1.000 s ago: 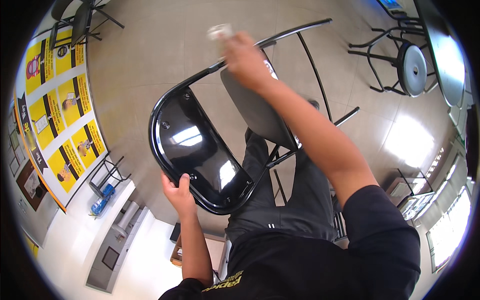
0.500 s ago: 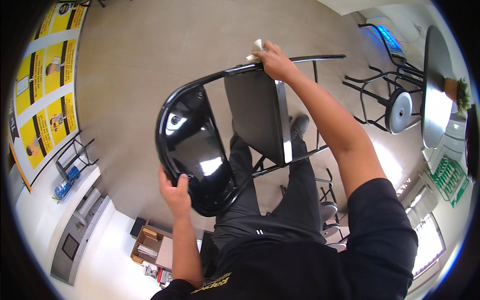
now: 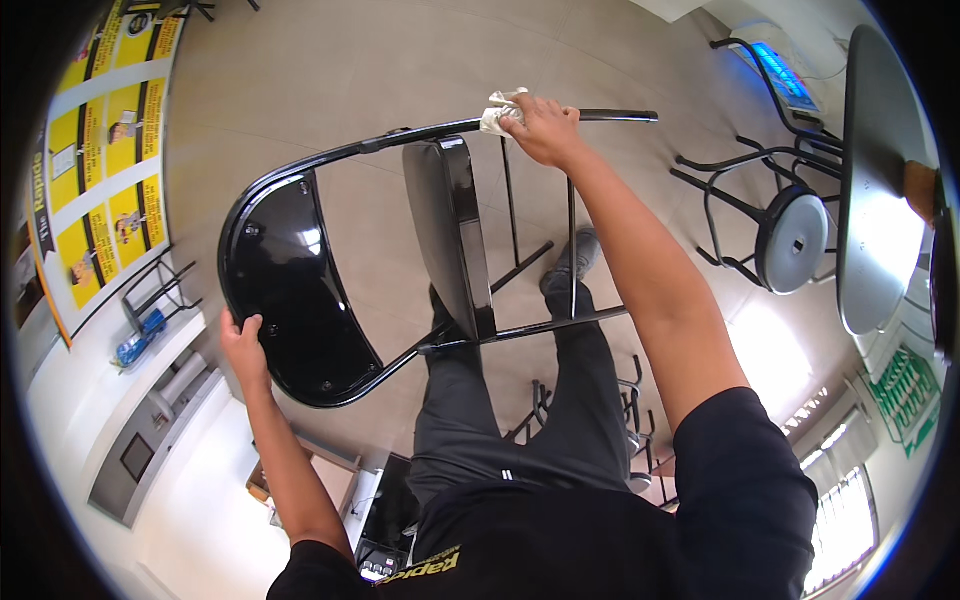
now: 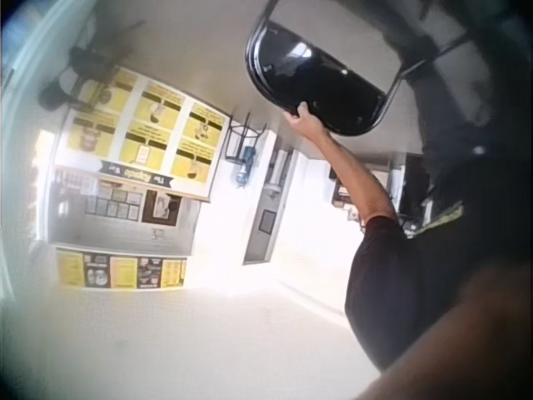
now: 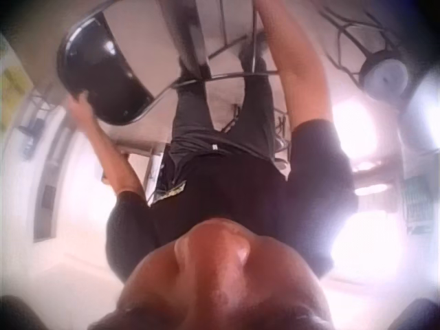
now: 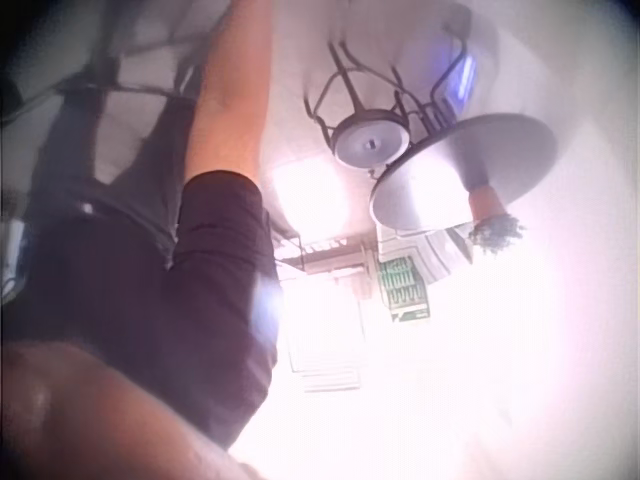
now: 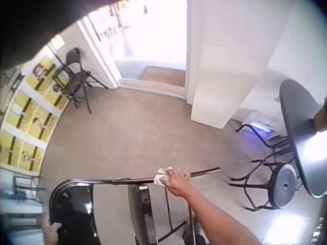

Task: The person wipes the legs, seat, and backrest of several black chairs and stools with a white cloth. The person moves between different chairs, cleaning each part thoroughly.

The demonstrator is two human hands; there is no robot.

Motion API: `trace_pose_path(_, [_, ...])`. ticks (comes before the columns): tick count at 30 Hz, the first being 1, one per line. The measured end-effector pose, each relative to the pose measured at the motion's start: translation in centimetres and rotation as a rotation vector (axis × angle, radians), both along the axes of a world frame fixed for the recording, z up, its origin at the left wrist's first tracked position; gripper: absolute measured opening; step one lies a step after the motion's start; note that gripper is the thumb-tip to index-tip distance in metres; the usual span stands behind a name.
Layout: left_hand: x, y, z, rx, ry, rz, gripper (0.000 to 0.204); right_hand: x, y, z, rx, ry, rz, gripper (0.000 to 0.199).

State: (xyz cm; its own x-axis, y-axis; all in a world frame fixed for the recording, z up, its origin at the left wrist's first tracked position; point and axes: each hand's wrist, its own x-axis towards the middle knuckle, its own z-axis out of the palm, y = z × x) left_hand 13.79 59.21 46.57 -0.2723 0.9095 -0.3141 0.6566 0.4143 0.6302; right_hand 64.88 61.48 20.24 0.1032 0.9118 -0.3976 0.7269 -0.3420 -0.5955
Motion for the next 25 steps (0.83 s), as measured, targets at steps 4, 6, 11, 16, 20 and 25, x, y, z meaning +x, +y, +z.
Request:
trace_pose_path(4, [1.0,2.7,1.4,-0.115,0.258,-0.08,0.04,0.6,-0.3,-1.1,0.043,0.045,-0.066,0.061])
trace_pose_path(6, [2.0,3.8,1.6,-0.019,0.419,-0.125,0.052,0.7,-0.1,-1.2,0.063,0.044,-0.084,0.062])
trace_pose_path(11, [3.4,4.8,2.4,-0.213,0.395,-0.104,0.059,0.5,-0.2,-1.2,0.014,0.019,-0.163,0.058])
trace_pose_path(16, [3.1,5.9,1.2,-0.13,0.399,-0.119,0.061,0.0,-0.5,-2.7,0.068,0.01,-0.248,0.053])
trace_pose_path(20, [11.5,10.6,-1.0,0.273,0.531,-0.432,0.056,0.5,-0.6,-2.5,0.074,0.053,-0.247,0.054])
trace_pose_path(25, [19.9,16.2,-9.7,-0.069,0.832,-0.93,0.054,0.4,-0.3,-1.9,0.075,0.063,-0.22,0.056])
